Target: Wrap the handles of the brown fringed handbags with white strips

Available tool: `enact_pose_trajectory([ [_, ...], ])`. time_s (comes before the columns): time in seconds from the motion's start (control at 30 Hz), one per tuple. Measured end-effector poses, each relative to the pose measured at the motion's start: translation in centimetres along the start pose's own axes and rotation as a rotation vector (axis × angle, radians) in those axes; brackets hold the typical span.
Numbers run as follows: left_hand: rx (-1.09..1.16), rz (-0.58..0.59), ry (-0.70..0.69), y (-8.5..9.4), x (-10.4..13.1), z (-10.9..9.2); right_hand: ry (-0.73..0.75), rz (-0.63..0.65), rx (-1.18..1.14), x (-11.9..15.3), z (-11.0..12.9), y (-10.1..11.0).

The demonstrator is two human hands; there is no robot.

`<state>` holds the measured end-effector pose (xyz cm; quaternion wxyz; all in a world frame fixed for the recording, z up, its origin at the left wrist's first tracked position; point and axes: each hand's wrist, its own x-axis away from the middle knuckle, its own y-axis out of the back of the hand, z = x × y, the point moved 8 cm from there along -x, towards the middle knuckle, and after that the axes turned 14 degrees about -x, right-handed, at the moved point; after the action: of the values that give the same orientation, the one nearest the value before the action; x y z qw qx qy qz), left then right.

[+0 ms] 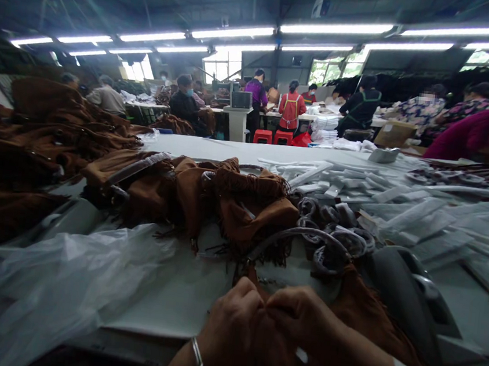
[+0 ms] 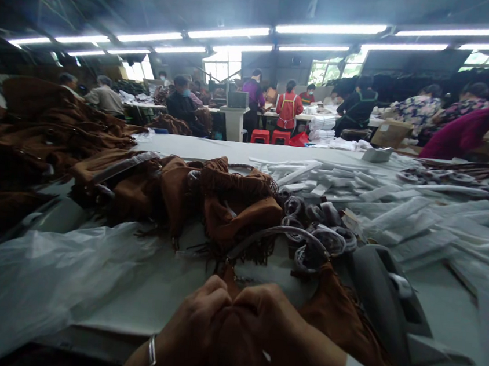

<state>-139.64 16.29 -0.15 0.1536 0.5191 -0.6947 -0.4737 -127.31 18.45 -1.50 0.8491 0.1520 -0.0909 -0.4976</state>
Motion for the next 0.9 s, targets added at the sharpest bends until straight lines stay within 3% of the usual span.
enact_pose_trajectory([
  [0.1, 0.115, -0.031, 0.054, 1.1, -2.5, 2.0, 0.163, -0.028, 0.214, -2.6, 1.5, 1.4],
  [0.2, 0.154, -0.075, 0.231, 0.7, -4.8, 5.9, 0.238, -0.057, 0.32, -5.6, 1.4, 2.5],
  [0.3, 0.151, -0.065, 0.471, -0.9, -5.9, 10.0, 0.195, -0.083, 0.39, -8.1, -0.4, 2.8],
  [0.37, 0.177, -0.011, 0.552, -2.4, -6.1, 11.5, 0.115, -0.086, 0.442, -9.0, -2.1, 2.5],
  [0.5, 0.242, 0.058, 0.561, -4.1, -6.1, 12.1, -0.046, -0.092, 0.42, -9.7, -4.8, 1.9],
  [0.67, 0.341, 0.1, 0.574, -5.1, -5.9, 12.7, -0.219, -0.22, -0.008, -10.5, -7.5, 1.9],
  [0.9, 0.489, 0.101, 0.661, -6.0, -5.8, 13.9, -0.361, -0.258, -0.309, -10.7, -10.0, 0.2],
])
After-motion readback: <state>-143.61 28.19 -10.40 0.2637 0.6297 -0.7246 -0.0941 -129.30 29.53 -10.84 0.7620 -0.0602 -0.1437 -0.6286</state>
